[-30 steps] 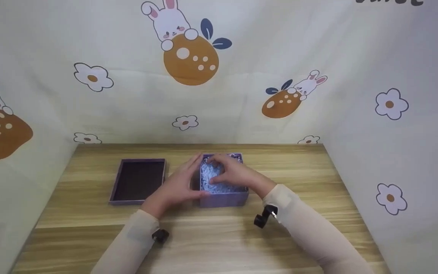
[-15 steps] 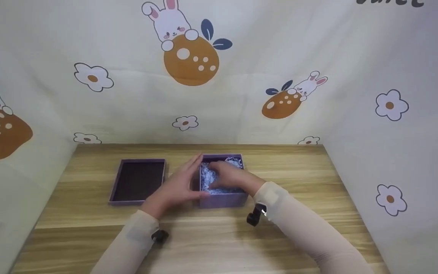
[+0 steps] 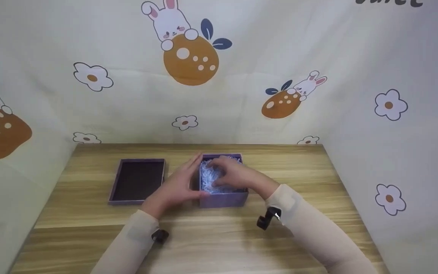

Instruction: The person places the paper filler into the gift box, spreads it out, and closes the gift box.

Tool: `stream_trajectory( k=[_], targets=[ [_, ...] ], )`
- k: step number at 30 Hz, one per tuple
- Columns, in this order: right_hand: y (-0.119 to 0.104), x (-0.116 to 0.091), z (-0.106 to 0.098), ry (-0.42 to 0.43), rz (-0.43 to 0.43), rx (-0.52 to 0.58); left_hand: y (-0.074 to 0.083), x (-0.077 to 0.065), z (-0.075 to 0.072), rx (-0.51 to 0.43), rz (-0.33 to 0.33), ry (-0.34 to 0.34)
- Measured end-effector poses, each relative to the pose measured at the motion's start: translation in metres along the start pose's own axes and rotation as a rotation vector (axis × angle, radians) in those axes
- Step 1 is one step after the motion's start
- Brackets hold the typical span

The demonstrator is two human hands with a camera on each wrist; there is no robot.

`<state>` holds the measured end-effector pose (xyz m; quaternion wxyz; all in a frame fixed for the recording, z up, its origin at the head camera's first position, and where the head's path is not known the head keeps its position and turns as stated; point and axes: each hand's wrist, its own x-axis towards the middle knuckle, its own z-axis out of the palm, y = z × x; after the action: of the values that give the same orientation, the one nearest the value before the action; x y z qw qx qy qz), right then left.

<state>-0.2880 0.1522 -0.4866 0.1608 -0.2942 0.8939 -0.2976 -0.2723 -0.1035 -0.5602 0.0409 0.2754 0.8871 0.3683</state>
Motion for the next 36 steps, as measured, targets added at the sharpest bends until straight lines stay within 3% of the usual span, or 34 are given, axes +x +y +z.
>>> stream_trajectory(
  k=[8,16,26,36],
  targets=[
    [0.008,-0.029,-0.022,0.129,-0.067,0.085,0.002,-0.001,0.0,0.005,-0.038,-0.006],
    [0.03,-0.066,-0.027,0.228,-0.079,0.162,0.002,0.0,0.001,0.011,-0.039,-0.012],
    [0.06,-0.101,-0.014,0.248,-0.05,0.265,0.0,-0.001,0.001,0.02,-0.02,-0.014],
    [0.082,-0.107,0.009,0.283,-0.071,0.411,0.001,-0.002,0.002,0.016,-0.043,-0.004]
  ],
)
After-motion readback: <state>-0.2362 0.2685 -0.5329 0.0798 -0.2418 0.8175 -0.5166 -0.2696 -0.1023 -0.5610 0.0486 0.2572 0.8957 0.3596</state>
